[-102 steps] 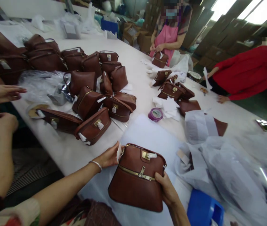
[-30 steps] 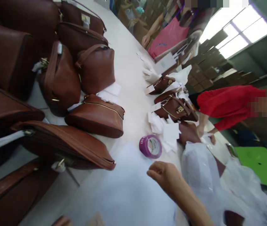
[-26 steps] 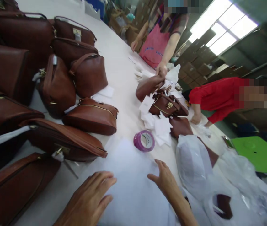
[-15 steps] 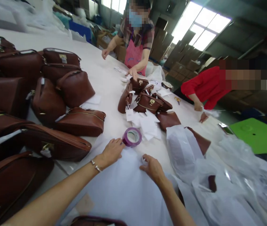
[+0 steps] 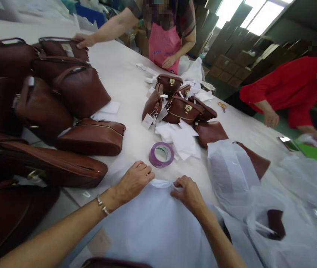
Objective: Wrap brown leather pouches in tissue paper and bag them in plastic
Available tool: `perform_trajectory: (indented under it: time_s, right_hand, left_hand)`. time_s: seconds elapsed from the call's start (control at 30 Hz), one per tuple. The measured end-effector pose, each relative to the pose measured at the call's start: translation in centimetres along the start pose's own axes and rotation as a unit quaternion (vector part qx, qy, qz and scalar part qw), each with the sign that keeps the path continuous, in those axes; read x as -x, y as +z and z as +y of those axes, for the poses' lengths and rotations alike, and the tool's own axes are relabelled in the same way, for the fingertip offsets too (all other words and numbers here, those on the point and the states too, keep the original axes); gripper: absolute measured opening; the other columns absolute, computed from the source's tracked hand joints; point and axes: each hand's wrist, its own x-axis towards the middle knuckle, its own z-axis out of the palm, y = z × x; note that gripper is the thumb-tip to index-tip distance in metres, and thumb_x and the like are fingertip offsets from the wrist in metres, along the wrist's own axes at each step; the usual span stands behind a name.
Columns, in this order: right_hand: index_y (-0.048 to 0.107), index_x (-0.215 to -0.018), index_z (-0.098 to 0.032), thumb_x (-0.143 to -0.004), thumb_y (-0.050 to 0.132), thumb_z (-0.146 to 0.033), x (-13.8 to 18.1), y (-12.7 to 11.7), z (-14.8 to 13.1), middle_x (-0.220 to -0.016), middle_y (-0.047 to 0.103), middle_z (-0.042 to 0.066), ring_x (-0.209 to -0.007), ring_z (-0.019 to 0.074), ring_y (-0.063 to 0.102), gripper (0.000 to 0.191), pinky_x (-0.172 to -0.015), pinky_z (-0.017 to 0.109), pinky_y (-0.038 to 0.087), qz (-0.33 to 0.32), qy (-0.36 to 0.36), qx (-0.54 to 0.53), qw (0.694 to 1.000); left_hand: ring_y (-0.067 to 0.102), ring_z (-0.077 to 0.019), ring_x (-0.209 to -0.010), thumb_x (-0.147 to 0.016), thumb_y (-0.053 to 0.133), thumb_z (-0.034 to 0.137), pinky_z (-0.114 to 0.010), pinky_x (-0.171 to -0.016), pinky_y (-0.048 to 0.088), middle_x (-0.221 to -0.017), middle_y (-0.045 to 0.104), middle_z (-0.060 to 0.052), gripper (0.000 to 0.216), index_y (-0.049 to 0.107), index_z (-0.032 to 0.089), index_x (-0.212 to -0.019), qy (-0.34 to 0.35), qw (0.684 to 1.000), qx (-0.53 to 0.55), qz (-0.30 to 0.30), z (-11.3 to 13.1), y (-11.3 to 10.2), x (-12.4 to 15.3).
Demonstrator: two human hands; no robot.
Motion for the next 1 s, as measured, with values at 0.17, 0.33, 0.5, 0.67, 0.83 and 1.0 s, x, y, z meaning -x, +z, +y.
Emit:
perform_trajectory:
  time_s: [0.17, 0.33, 0.5, 0.67, 0.83, 1.0]
  right_hand:
    - [0.057, -0.098, -0.022, -0.075, 0.074, -0.011, 2.7, 1.1, 0.4, -0.103, 0.063, 0.005, -0.101, 0.0246, 0.054, 0.030, -0.087, 0.036, 0.038, 0.177, -0.134, -0.007, 0.975]
    - [0.055, -0.085, -0.022, -0.091, 0.062, -0.018, 3.7, 2.2, 0.6, -0.086, 0.061, 0.001, -0.081, 0.0192, 0.054, 0.010, -0.077, 0.033, 0.040, 0.219, -0.211, 0.002, 0.953]
    - [0.057, -0.103, -0.022, -0.092, 0.061, -0.024, 3.2, 3.1, 0.9, -0.098, 0.064, 0.004, -0.090, 0.0210, 0.059, 0.011, -0.081, 0.033, 0.046, 0.246, -0.198, -0.009, 0.949]
    - [0.059, -0.108, -0.024, -0.094, 0.056, -0.019, 2.5, 4.0, 1.0, -0.099, 0.064, 0.003, -0.088, 0.0194, 0.062, 0.015, -0.081, 0.032, 0.050, 0.213, -0.202, -0.005, 0.956]
    - [0.058, -0.113, -0.021, -0.088, 0.057, -0.011, 2.0, 4.3, 0.6, -0.099, 0.064, 0.005, -0.089, 0.0207, 0.062, 0.027, -0.080, 0.032, 0.051, 0.257, -0.194, -0.003, 0.947]
    - [0.062, -0.093, -0.022, -0.086, 0.059, -0.010, 1.9, 4.2, 0.2, -0.088, 0.060, 0.003, -0.081, 0.0183, 0.058, 0.015, -0.074, 0.030, 0.049, 0.254, -0.212, -0.027, 0.943]
  left_hand:
    - [0.054, -0.0194, -0.079, -0.095, 0.049, 0.011, -0.038, -0.088, 0.044, -0.086, 0.059, -0.002, 0.010, 0.054, 0.018, -0.093, 0.052, 0.994, 0.023, 0.089, 1.7, -0.1, 2.9]
    - [0.054, -0.0165, -0.073, -0.099, 0.039, 0.009, -0.034, -0.081, 0.045, -0.081, 0.060, -0.001, 0.019, 0.056, 0.018, -0.103, 0.068, 0.986, 0.032, 0.151, 1.6, -0.5, 3.7]
    - [0.059, -0.0147, -0.077, -0.099, 0.042, 0.010, -0.034, -0.083, 0.047, -0.099, 0.067, -0.005, 0.020, 0.058, 0.021, -0.103, 0.090, 0.979, 0.036, 0.181, 1.1, -0.3, 3.8]
    - [0.063, -0.0158, -0.086, -0.098, 0.045, 0.011, -0.035, -0.086, 0.049, -0.113, 0.068, -0.008, 0.018, 0.060, 0.020, -0.093, 0.084, 0.976, 0.041, 0.196, 1.0, 0.1, 3.9]
    - [0.063, -0.0189, -0.098, -0.099, 0.047, 0.014, -0.038, -0.092, 0.050, -0.116, 0.068, -0.010, 0.016, 0.060, 0.019, -0.090, 0.077, 0.974, 0.035, 0.209, 0.8, 0.4, 3.9]
    - [0.061, -0.0182, -0.109, -0.099, 0.045, 0.012, -0.040, -0.104, 0.045, -0.117, 0.069, -0.008, 0.020, 0.060, 0.018, -0.087, 0.070, 0.971, 0.036, 0.227, 0.6, 0.4, 3.9]
